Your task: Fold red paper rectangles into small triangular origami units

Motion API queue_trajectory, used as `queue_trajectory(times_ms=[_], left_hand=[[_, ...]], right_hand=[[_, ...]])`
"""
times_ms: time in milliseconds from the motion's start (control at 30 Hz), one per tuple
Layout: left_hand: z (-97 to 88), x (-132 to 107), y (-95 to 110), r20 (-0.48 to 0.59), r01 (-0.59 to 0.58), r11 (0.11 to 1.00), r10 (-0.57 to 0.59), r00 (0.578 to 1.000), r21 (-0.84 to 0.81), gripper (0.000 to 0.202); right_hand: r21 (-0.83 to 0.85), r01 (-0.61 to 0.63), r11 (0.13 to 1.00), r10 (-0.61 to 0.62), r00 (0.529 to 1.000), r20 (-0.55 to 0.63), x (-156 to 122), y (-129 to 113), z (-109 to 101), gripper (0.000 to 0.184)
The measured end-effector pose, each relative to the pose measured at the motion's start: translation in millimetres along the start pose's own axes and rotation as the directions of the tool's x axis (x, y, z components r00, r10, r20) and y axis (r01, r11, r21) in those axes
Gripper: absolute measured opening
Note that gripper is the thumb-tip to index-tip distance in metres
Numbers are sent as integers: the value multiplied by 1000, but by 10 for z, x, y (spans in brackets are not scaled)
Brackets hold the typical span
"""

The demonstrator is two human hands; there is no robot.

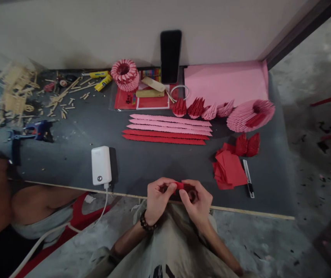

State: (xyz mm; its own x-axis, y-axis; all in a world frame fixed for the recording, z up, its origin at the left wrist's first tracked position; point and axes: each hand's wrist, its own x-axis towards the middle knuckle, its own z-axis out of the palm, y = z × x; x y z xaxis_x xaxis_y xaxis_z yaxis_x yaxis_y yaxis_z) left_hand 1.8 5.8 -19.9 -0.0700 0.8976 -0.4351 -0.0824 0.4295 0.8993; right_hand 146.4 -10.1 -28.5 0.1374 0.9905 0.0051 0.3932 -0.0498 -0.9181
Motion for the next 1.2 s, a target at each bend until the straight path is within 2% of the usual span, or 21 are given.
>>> queue_trajectory(times_ms=[133,200,267,400,533,600,633,733,833,900,967,1067,1200], left_hand=[[35,-13,7,3,-4,1000,4,1000,-25,22],[55,-14,0,-8,-9,998,9,1000,-56,22],[62,-11,-16,-13,0,996,-1,1000,-89,21],[35,-12,-52,7,52,990,-52,999,-133,19],[14,-23,-54,18,95,984,-93,995,-148,21],[14,-27,-36,18,91,987,-89,996,-135,21],[15,-29,-23,21,83,989,-81,996,-124,20],[21,-44,14,28,41,997,-40,999,-65,16],[31,-65,32,-15,-61,995,63,998,73,16],[38,-70,32,-47,-134,975,144,988,176,16],[44,-67,33,-44,-170,953,187,981,250,15],[42,-62,52,24,-168,940,169,985,297,13],[29,-80,103,59,-176,913,166,984,368,13]], right_hand=[[-68,183,981,-190,974,-121,3,11,21,12],[-134,290,948,-310,937,-159,4,52,37,21],[-227,407,885,-445,881,-158,1,115,32,31],[-354,550,756,-596,802,-27,-30,247,-52,41],[-397,639,659,-643,752,143,-64,310,-149,41],[-381,653,655,-652,743,152,-63,310,-165,42],[-352,644,680,-643,754,136,-57,301,-166,42],[-224,559,798,-563,825,50,-28,237,-145,38],[-142,387,911,-395,918,-29,-5,129,-106,27],[-78,228,970,-233,970,-66,2,64,-76,16],[-23,117,993,-118,990,-77,6,27,-49,6],[6,22,1000,-22,996,-82,16,27,-30,3],[30,-1,1000,2,999,-44,44,58,-54,5]])
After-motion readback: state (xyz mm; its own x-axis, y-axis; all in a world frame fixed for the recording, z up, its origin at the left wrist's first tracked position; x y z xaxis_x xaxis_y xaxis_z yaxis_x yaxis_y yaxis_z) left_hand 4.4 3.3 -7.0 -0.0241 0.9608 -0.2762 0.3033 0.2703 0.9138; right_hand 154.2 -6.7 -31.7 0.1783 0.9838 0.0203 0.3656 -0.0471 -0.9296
